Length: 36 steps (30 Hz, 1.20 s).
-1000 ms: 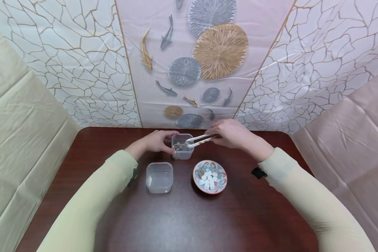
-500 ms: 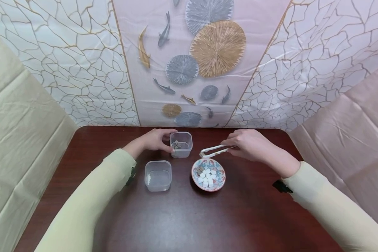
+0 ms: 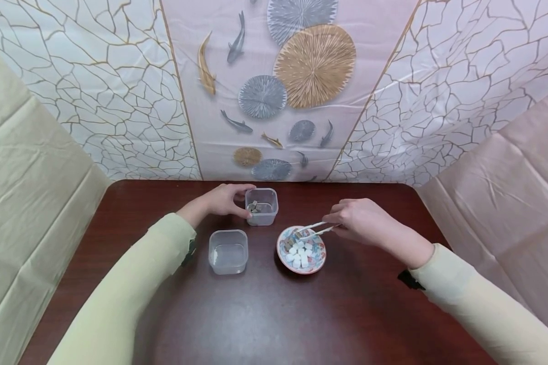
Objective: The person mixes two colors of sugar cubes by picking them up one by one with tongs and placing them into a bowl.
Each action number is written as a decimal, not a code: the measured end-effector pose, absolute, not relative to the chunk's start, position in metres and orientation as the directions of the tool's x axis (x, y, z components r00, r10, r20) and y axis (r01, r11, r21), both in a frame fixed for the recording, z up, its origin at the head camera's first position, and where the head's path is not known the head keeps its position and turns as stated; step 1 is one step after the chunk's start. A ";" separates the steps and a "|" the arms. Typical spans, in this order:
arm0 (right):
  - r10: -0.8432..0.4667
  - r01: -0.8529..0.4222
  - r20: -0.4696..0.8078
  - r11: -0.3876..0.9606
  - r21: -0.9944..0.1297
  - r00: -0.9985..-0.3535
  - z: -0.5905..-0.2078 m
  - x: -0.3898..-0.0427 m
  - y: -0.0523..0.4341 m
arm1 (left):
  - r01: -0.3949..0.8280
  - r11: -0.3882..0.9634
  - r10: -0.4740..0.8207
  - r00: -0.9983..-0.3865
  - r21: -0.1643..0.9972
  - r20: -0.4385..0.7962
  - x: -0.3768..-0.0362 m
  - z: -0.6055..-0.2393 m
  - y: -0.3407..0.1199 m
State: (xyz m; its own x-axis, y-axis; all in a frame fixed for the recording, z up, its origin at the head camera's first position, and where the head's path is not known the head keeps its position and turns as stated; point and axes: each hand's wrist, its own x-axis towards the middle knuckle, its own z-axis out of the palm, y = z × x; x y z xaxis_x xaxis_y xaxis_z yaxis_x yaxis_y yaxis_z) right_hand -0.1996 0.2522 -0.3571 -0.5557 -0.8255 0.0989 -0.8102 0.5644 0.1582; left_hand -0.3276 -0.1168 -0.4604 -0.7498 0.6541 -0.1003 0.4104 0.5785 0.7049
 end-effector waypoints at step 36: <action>-0.786 -0.770 0.069 0.616 0.164 -0.614 -0.344 -0.267 0.178 | 0.397 0.575 0.650 -0.752 0.715 -0.104 -0.326 -0.460 -0.118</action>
State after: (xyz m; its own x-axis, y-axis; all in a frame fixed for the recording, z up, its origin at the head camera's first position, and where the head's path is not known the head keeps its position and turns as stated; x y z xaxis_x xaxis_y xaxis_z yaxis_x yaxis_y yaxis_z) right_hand -0.2665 0.1784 -0.3438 -0.6142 -0.7861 0.0692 -0.7703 0.6163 0.1641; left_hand -0.3258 -0.1182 -0.4603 -0.7525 0.6503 -0.1045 0.3975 0.5748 0.7152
